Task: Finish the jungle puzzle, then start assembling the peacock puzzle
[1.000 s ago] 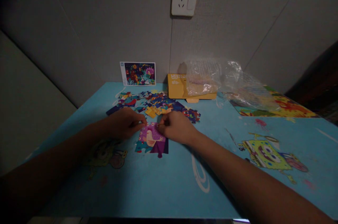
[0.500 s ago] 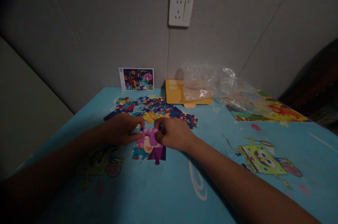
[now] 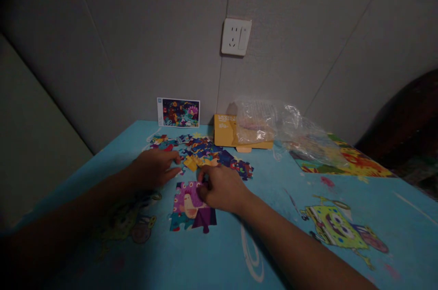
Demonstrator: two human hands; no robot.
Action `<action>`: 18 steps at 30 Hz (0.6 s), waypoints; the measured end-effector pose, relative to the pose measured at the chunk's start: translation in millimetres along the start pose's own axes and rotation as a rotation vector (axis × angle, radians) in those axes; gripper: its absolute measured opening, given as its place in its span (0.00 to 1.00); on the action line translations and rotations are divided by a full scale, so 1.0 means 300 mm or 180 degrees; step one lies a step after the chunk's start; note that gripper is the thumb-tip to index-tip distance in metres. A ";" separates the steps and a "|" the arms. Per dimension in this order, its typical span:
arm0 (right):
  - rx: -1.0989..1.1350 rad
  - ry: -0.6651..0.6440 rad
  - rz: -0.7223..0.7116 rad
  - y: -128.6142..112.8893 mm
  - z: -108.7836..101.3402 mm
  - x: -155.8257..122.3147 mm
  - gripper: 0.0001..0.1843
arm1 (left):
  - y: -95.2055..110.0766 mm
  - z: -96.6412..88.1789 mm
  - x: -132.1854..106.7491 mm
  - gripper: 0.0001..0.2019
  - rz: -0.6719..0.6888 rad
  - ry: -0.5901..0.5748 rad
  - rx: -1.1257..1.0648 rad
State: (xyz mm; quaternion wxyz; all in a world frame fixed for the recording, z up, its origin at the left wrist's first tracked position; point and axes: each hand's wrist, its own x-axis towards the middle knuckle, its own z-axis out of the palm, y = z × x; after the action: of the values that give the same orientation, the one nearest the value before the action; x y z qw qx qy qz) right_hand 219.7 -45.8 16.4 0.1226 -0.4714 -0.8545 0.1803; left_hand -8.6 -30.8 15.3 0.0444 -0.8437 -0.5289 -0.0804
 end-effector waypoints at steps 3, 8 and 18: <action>-0.0002 -0.0034 0.0018 -0.001 -0.002 0.003 0.10 | -0.010 -0.010 0.004 0.20 -0.0362 -0.0043 0.0351; -0.0008 -0.0053 0.0007 -0.004 -0.005 0.002 0.09 | -0.005 -0.016 0.002 0.27 -0.0355 -0.0310 0.0483; -0.0049 -0.0038 0.0024 -0.005 -0.008 -0.003 0.10 | 0.002 -0.032 0.001 0.25 -0.0461 -0.0514 0.0559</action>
State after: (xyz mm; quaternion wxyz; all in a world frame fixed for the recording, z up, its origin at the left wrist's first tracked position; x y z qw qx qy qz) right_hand 219.8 -46.9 19.1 0.1132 -0.4744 -0.8549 0.1770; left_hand -8.8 -32.2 24.7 0.0694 -0.7999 -0.5953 0.0314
